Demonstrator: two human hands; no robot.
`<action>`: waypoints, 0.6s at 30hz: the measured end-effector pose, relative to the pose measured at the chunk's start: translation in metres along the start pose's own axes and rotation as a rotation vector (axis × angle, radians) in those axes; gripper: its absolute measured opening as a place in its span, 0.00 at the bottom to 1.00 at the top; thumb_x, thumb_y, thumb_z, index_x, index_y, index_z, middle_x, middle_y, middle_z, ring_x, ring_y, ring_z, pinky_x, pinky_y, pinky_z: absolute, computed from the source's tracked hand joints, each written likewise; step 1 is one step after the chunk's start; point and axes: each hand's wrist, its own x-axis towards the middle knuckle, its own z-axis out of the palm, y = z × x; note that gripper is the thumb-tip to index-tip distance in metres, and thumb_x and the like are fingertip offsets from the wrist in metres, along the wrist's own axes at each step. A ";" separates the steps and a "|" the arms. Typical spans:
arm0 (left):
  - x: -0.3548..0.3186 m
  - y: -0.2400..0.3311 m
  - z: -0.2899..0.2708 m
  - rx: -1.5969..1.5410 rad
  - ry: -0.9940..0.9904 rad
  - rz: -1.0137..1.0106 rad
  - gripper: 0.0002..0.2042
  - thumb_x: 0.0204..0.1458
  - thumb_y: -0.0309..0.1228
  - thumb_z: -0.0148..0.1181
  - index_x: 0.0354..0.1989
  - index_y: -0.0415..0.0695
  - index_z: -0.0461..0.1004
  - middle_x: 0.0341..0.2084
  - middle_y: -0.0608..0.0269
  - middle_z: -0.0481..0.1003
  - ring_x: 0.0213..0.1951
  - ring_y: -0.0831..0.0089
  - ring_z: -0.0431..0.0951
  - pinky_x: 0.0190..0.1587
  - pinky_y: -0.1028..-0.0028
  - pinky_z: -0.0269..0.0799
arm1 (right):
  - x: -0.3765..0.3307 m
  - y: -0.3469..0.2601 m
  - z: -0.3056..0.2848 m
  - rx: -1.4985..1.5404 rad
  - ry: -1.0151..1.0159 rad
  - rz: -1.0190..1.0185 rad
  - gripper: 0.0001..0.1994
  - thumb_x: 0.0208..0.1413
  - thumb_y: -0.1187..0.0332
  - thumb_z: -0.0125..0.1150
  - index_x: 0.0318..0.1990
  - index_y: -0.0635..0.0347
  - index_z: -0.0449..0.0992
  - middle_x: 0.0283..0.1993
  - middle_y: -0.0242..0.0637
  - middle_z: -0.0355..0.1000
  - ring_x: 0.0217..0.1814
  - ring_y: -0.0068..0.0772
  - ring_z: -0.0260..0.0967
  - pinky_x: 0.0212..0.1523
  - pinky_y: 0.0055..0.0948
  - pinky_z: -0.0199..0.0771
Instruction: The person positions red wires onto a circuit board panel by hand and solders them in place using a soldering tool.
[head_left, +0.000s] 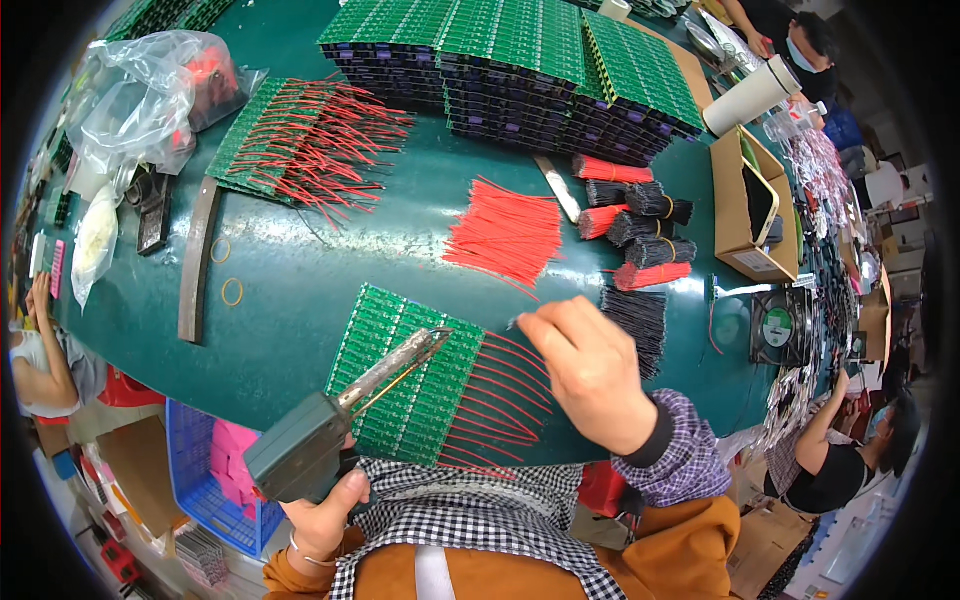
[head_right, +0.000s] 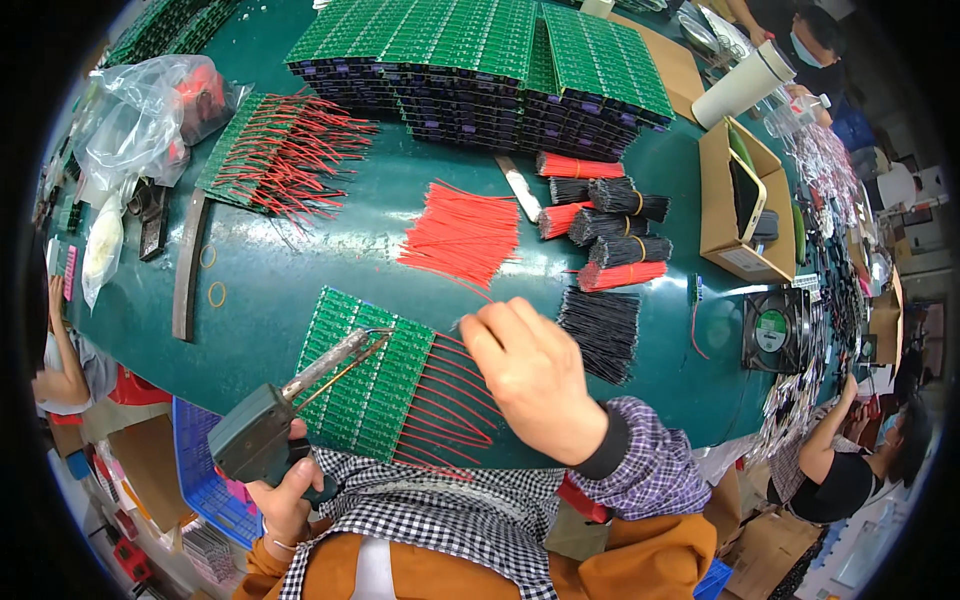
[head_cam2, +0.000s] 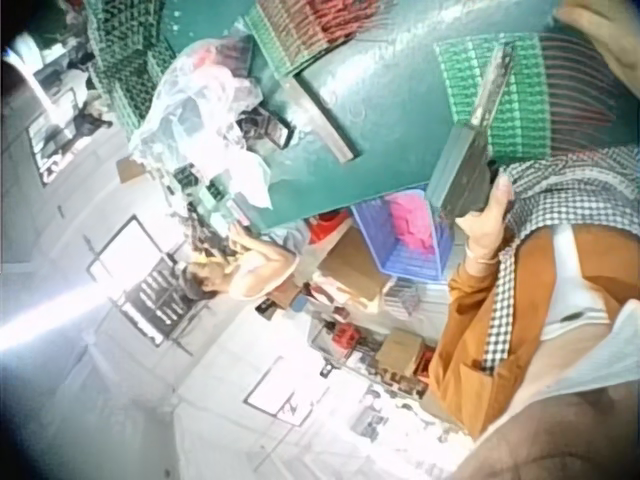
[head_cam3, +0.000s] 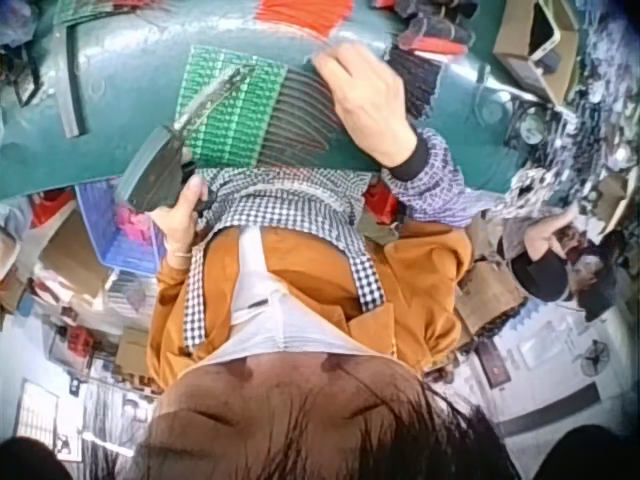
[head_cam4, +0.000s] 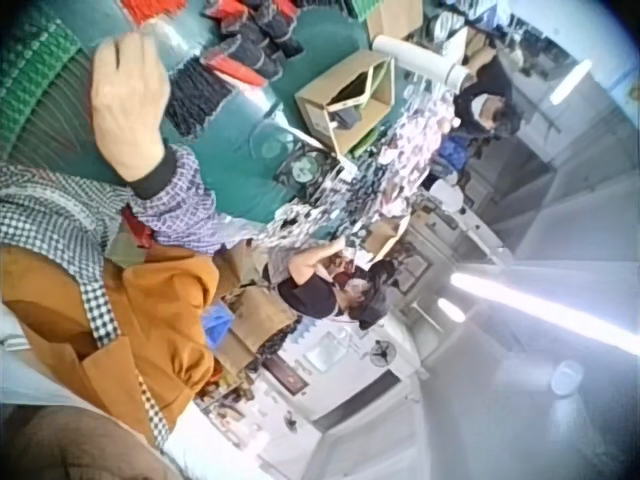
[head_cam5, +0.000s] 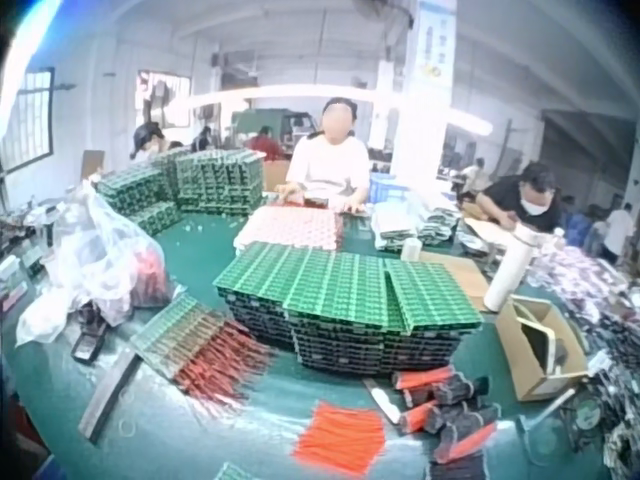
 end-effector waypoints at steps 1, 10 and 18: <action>0.000 -0.001 0.000 0.001 0.000 -0.002 0.32 0.51 0.18 0.68 0.67 0.33 0.66 0.56 0.45 0.78 0.30 0.71 0.78 0.26 0.71 0.76 | -0.003 -0.003 0.005 0.194 0.109 0.033 0.15 0.44 0.78 0.66 0.43 0.65 0.80 0.37 0.37 0.74 0.37 0.37 0.74 0.33 0.34 0.78; -0.003 0.010 0.004 0.333 -0.143 0.100 0.24 0.52 0.23 0.75 0.58 0.34 0.78 0.49 0.55 0.82 0.49 0.67 0.81 0.55 0.67 0.77 | -0.016 -0.016 0.028 0.334 0.158 0.073 0.15 0.46 0.83 0.69 0.44 0.67 0.83 0.41 0.40 0.81 0.36 0.38 0.80 0.33 0.32 0.82; 0.006 0.006 0.011 0.534 -0.158 0.236 0.15 0.52 0.22 0.73 0.49 0.35 0.83 0.40 0.54 0.84 0.37 0.64 0.83 0.41 0.67 0.79 | -0.023 -0.011 0.037 0.265 0.129 0.022 0.17 0.49 0.74 0.66 0.49 0.65 0.80 0.45 0.37 0.78 0.37 0.34 0.79 0.34 0.30 0.81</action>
